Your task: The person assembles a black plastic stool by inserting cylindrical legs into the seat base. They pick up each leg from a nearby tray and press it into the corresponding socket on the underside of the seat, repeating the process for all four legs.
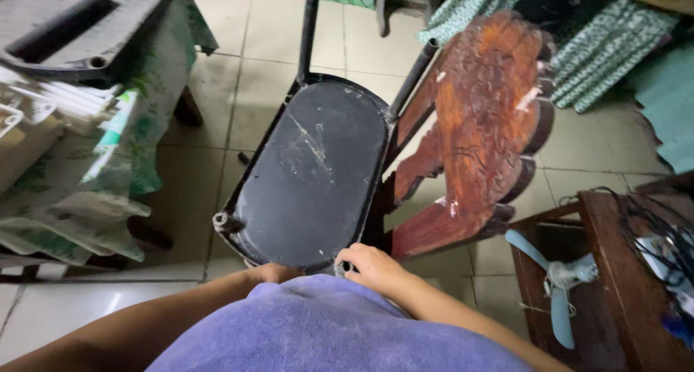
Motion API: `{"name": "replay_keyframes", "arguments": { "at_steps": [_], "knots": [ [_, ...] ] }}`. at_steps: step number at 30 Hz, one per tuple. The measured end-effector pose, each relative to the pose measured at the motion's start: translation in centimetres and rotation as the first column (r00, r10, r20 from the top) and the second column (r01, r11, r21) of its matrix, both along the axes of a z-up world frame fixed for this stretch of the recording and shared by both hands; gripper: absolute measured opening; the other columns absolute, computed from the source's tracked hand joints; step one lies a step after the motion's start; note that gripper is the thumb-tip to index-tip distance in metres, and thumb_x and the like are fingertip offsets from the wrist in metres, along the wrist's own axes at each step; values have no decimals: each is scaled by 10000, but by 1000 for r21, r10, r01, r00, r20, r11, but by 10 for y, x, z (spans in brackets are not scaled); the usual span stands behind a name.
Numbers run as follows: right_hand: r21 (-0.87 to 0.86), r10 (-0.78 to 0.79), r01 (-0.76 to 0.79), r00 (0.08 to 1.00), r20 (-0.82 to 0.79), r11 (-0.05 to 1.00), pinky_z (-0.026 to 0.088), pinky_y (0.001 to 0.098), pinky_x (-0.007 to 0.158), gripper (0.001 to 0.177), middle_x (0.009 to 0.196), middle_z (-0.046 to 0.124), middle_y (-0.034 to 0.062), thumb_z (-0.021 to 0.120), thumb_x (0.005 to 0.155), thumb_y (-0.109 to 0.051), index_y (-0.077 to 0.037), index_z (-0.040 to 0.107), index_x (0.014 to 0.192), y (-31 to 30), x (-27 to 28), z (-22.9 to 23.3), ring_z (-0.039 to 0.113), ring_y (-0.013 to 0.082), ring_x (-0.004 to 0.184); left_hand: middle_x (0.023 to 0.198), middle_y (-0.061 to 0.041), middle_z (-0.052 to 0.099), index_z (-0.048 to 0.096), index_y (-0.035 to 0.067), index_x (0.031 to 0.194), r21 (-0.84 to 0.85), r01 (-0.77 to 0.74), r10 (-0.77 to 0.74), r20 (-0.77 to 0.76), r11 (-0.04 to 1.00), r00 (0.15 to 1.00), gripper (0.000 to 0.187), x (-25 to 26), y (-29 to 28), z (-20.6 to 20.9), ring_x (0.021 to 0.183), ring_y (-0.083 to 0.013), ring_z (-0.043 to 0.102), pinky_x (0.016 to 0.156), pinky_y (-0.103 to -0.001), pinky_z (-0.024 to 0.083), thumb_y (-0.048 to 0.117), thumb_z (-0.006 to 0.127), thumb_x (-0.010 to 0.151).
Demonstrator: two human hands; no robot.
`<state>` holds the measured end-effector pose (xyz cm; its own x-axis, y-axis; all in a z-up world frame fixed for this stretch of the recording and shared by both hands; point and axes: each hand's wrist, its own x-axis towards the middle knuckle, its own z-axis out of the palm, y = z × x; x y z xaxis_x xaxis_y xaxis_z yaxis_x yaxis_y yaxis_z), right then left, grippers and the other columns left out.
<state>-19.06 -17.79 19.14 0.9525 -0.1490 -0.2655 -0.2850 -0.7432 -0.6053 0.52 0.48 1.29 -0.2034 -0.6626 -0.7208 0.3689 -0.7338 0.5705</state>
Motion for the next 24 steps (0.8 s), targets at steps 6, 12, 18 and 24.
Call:
{"name": "replay_keyframes", "arguments": {
  "at_steps": [6,12,18,24],
  "knots": [
    [-126,-151,168,979,134,978,520,452,900,308,1063,674,152,656,778,13,-109,673,1060,-35,-28,1,641,385,1048,1301,-95,716,738,123,1260,83,369,-326,669,926,667,500,41,31,70,1215,-244,652,1046,-365,495,454,635,901],
    [-215,-254,244,967,-19,946,532,441,915,311,1061,671,141,641,797,-14,-126,671,1086,-50,-35,10,646,364,1061,1085,-33,784,738,198,1255,269,164,-293,568,949,769,380,109,84,74,927,-188,713,721,-368,536,361,621,932],
    [-466,-425,255,851,-309,848,485,481,996,341,1169,649,71,759,803,-263,-188,680,1127,-13,22,40,590,309,1204,939,-133,737,713,22,1063,81,-153,75,597,985,799,338,201,92,38,762,-222,631,576,-388,476,339,666,954],
    [-44,-130,126,987,-94,991,503,434,977,688,1281,588,176,797,715,-220,-164,560,1358,16,101,41,610,349,1146,928,-89,787,759,76,1074,-356,-292,460,687,888,562,283,330,61,82,797,-190,717,709,-358,572,275,674,892]
  ]
}}
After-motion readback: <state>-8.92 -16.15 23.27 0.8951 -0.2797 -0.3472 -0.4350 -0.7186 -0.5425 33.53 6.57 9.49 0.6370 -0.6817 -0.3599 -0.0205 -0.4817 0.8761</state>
